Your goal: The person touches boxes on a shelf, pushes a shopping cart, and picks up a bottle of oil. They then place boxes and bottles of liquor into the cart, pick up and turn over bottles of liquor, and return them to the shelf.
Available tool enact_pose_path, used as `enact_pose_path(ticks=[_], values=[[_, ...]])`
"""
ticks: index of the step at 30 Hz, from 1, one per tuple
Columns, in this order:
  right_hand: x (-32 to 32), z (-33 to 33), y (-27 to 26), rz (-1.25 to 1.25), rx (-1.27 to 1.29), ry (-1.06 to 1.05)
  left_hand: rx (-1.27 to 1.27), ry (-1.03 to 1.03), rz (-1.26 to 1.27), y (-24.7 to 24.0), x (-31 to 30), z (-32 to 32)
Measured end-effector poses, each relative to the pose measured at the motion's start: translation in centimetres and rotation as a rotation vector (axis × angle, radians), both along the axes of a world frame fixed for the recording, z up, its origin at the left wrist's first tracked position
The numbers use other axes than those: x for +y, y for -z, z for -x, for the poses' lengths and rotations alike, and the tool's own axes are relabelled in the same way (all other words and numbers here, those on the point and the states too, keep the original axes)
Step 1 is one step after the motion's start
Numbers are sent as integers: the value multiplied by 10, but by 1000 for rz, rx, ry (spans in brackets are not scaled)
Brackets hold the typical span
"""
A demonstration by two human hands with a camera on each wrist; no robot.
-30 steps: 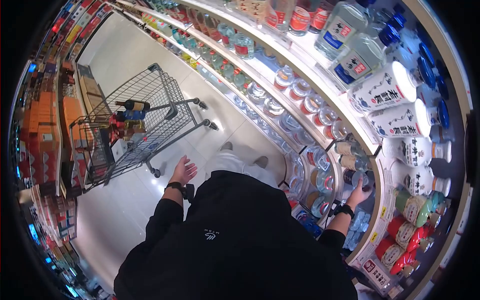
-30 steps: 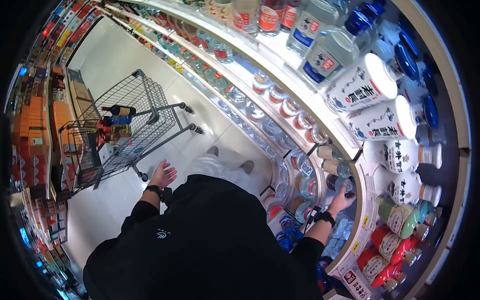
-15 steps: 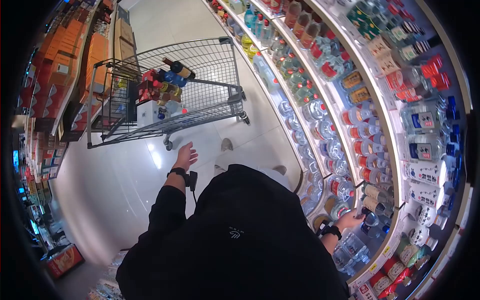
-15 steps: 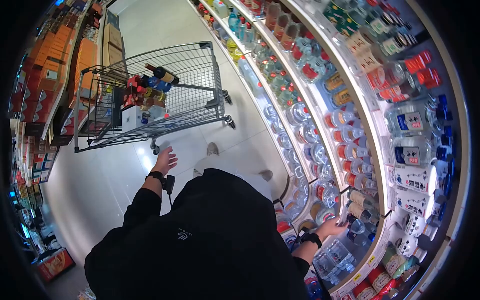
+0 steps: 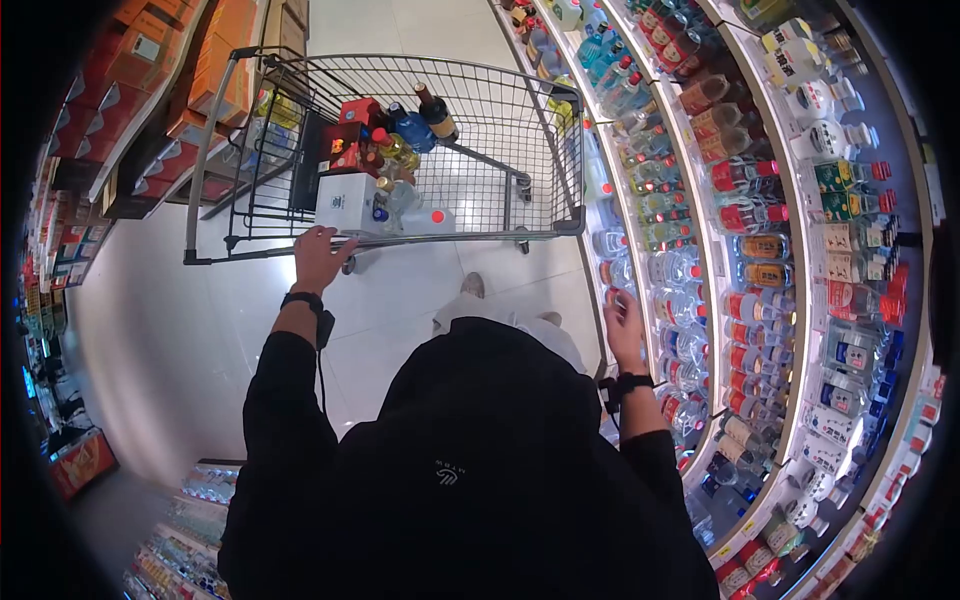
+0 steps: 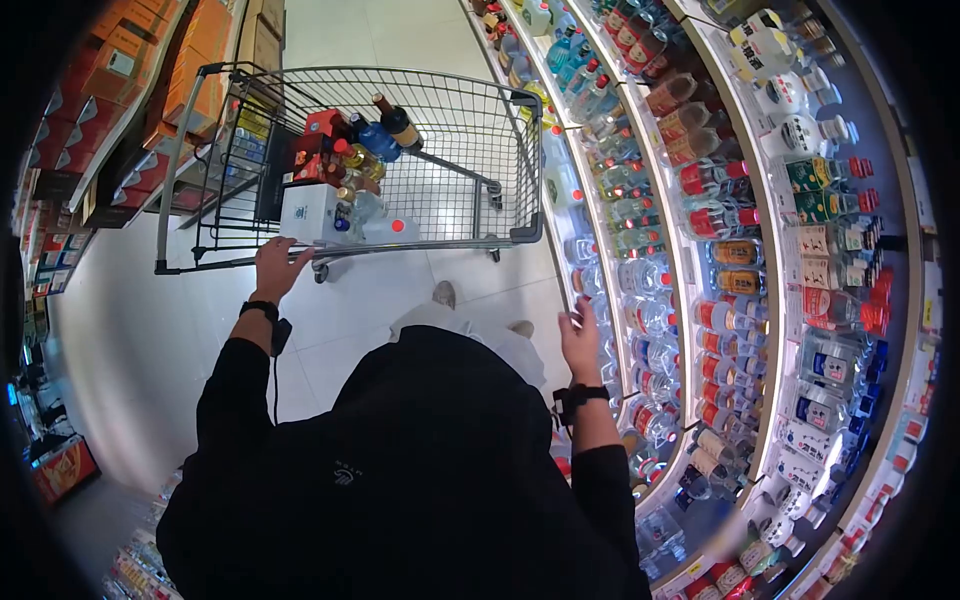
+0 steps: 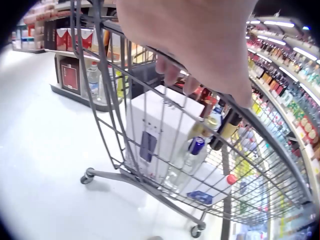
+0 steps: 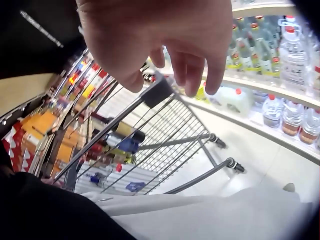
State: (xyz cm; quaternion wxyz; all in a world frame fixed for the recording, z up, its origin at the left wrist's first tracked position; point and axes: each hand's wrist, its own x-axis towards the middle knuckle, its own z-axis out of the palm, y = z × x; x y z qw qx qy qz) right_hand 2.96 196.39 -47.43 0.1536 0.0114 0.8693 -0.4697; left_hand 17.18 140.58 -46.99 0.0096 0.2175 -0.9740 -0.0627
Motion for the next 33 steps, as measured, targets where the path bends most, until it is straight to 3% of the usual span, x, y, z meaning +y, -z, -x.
enact_pose_path(ticks=[2, 7, 9, 13, 16, 20, 25, 33], values=[[-42, 17, 2, -41, -51, -196, -67, 8, -32, -10, -6, -2], [-131, 38, -4, 9, -295, -301, -243, 26, -171, -23, -12, 8], [-149, 45, 12, -55, -213, -350, -258, 110, -262, -13, -27, 9], [-165, 57, 29, -283, -92, -457, -513, 165, -338, -31, -39, 35], [-176, 58, 12, -352, -119, -457, -386, 293, -283, -17, -39, 32], [-185, 61, 15, -407, -110, -441, -426, 258, -328, -14, -39, 34], [-192, 74, 3, -461, -286, -385, -455, 179, -337, -20, -31, 40], [-201, 83, 0, 115, -389, -157, -536, 55, -303, -28, -9, 56]])
